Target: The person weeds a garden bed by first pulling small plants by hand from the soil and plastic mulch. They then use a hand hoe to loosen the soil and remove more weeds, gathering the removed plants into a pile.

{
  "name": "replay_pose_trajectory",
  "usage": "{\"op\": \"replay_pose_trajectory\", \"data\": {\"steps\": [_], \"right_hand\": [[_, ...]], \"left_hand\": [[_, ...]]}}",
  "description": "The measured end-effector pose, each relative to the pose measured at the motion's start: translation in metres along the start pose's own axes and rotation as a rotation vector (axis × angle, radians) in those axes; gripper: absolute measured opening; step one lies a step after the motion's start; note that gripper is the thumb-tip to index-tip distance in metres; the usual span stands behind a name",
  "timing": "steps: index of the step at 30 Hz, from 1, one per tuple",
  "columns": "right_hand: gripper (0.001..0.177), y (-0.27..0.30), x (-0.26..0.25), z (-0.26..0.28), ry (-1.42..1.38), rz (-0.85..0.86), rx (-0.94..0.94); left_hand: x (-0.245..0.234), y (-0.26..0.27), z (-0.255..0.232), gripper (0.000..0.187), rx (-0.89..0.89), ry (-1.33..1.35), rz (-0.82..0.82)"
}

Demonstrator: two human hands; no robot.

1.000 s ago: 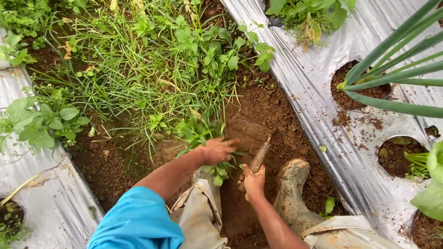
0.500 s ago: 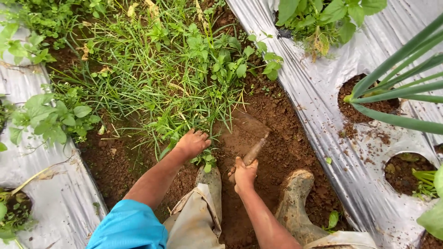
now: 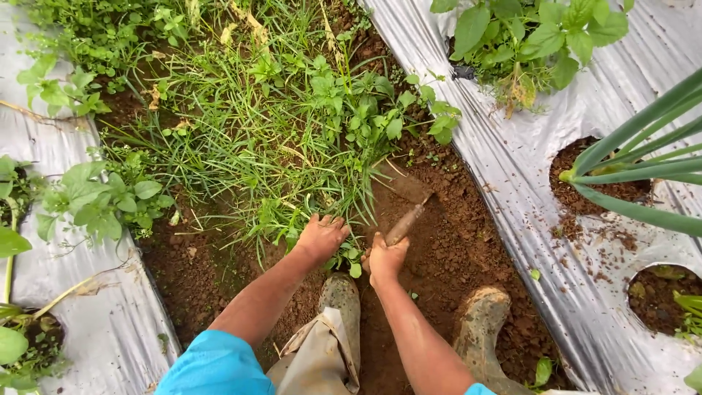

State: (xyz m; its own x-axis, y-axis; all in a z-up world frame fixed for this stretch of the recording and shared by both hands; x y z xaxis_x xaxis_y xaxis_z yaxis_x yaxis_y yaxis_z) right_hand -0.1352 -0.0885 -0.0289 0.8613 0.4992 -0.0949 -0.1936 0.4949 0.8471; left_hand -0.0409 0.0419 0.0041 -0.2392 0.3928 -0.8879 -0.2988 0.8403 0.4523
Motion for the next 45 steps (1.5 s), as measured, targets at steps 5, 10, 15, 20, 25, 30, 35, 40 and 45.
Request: {"op": "replay_pose_trajectory", "data": {"steps": [5, 10, 15, 20, 25, 30, 35, 40, 45], "right_hand": [[0.038, 0.017, -0.011, 0.010, 0.156, -0.025, -0.073], [0.047, 0.023, -0.012, 0.007, 0.093, -0.051, -0.045], [0.035, -0.022, 0.030, -0.007, -0.014, -0.082, -0.114], [0.037, 0.010, 0.022, 0.021, 0.093, 0.011, -0.143], [0.039, -0.003, 0.022, 0.011, 0.092, -0.054, -0.124], [0.035, -0.049, 0.042, -0.009, 0.176, -0.060, -0.163], [0.037, -0.007, 0.014, 0.028, 0.214, -0.005, -0.119], [0.046, -0.042, 0.050, 0.002, 0.240, -0.055, -0.151], [0.041, -0.019, 0.028, 0.009, 0.276, -0.059, -0.184]], "left_hand": [[0.013, -0.003, 0.006, 0.031, -0.014, 0.039, 0.022], [0.014, -0.009, 0.008, 0.032, 0.001, 0.035, 0.025], [0.009, -0.002, 0.008, 0.036, -0.017, 0.073, 0.043], [-0.016, 0.011, 0.006, 0.034, -0.062, 0.041, -0.073], [-0.011, 0.005, 0.003, 0.034, -0.049, 0.029, -0.070], [-0.008, 0.000, 0.010, 0.037, -0.090, 0.099, 0.074], [-0.002, -0.002, 0.015, 0.036, -0.099, 0.095, 0.080], [0.011, -0.011, 0.018, 0.030, -0.104, 0.038, -0.061], [0.018, -0.003, 0.024, 0.030, -0.094, 0.020, -0.058]]}}
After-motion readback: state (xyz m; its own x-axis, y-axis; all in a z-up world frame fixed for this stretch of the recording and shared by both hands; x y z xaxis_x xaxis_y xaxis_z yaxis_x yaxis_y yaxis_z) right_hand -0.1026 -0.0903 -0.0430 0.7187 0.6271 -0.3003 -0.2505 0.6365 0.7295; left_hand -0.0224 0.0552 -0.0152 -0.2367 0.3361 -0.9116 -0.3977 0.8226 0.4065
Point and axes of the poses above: each hand's wrist, its own y-axis away from the middle knuckle, its own x-axis out of the palm, z = x × y, the point moved 2 cm from there along -y, towards the middle knuckle, and after that the axes turned 12 degrees about x, right-handed, at the moved point
